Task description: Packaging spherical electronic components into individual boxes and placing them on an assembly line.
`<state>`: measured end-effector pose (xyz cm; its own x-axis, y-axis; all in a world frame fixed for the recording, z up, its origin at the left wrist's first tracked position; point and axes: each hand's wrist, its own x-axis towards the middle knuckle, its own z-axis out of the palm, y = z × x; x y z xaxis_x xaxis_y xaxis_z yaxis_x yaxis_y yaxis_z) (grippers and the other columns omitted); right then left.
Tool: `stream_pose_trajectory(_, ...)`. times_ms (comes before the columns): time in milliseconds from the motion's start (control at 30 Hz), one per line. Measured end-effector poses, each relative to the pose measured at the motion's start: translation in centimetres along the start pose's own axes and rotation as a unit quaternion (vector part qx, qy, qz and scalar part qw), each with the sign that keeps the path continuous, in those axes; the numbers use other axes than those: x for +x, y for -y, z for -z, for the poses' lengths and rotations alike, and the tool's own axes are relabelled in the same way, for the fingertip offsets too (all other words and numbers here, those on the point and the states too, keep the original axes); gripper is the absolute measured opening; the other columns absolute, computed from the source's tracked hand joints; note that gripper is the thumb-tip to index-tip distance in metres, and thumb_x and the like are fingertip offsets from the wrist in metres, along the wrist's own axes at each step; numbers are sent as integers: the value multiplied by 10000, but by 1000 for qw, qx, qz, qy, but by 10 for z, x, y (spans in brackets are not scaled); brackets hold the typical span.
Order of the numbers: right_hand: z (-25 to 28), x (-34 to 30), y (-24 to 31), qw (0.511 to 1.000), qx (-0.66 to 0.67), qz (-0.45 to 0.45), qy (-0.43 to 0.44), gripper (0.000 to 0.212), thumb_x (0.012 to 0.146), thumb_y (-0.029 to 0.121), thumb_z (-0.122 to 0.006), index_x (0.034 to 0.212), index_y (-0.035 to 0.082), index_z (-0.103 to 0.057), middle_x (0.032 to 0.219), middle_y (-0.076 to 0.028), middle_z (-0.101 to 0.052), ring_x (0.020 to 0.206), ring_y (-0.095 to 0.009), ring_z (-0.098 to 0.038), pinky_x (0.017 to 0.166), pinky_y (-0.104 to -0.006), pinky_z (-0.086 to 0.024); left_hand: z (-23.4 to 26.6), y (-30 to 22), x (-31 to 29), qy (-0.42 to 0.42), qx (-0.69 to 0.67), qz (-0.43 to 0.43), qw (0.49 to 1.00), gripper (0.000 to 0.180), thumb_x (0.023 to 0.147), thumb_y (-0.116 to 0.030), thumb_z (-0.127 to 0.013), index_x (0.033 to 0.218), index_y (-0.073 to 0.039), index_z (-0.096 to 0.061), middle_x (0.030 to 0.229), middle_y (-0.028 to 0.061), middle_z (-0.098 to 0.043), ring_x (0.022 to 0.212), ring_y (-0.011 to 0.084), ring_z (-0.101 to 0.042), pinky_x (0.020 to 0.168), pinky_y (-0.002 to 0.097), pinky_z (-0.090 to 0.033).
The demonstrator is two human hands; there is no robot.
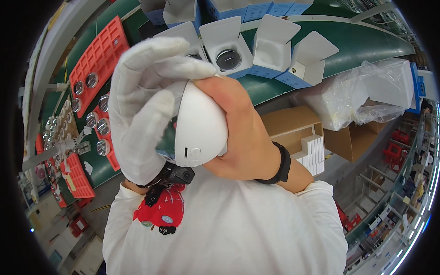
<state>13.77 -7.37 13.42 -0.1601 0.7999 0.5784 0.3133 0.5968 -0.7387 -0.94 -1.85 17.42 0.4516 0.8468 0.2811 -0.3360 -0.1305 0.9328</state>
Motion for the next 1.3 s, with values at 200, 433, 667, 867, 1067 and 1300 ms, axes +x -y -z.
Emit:
stream_pose_trajectory(200, 2, -4, 2, 1000, -4, -2, 1, 925, 660, 68, -839, 1398, 6, -286, 1291, -200, -453, 1110, -309, -551, 919, -378, -465, -8, -13, 0, -56, -93, 68, 992, 480, 846, -123, -504, 1294, 41, -453, 1110, 204, -648, 1092, 256, -619, 932, 360, -504)
stream_pose_trajectory(433, 6, -5, 6, 999, 37, -34, 3, 914, 675, 94, -840, 1400, 3, -290, 1300, -182, -444, 1123, -272, -544, 926, -364, -459, -3, -10, -2, 8, 105, 17, 994, 596, 758, -224, -629, 1267, 40, -469, 1140, 187, -631, 1077, 245, -620, 932, 347, -499)
stream_pose_trajectory(667, 9, -3, 10, 998, 56, -33, 16, 898, 682, 118, -844, 1394, 2, -309, 1302, -166, -449, 1132, -256, -535, 927, -357, -454, 2, -8, -7, 46, 122, -63, 989, 616, 690, -205, -643, 1236, 30, -481, 1149, 175, -613, 1065, 240, -617, 925, 350, -497)
stream_pose_trajectory(867, 6, -5, 10, 1000, -14, 10, -4, 897, 672, 121, -849, 1385, 3, -318, 1292, -172, -461, 1135, -285, -528, 933, -378, -449, 2, -2, -4, 53, 76, -57, 994, 588, 702, -191, -607, 1233, 25, -479, 1140, 173, -610, 1067, 252, -614, 920, 359, -496)
stream_pose_trajectory(1067, 14, -3, 12, 1000, 24, -15, 13, 909, 657, 103, -846, 1386, 7, -313, 1303, -191, -457, 1137, -331, -526, 940, -413, -446, -7, 5, -5, 28, 93, -168, 981, 521, 742, -142, -536, 1239, 4, -482, 1133, 168, -612, 1025, 241, -626, 896, 362, -507)
stream_pose_trajectory(1300, 8, -5, 9, 1000, -21, 8, -5, 902, 656, 93, -839, 1381, 3, -310, 1302, -187, -456, 1117, -306, -536, 927, -390, -450, -7, -4, -5, 16, 84, -51, 995, 417, 848, -131, -499, 1241, 8, -480, 1091, 171, -632, 1008, 231, -627, 896, 349, -502)
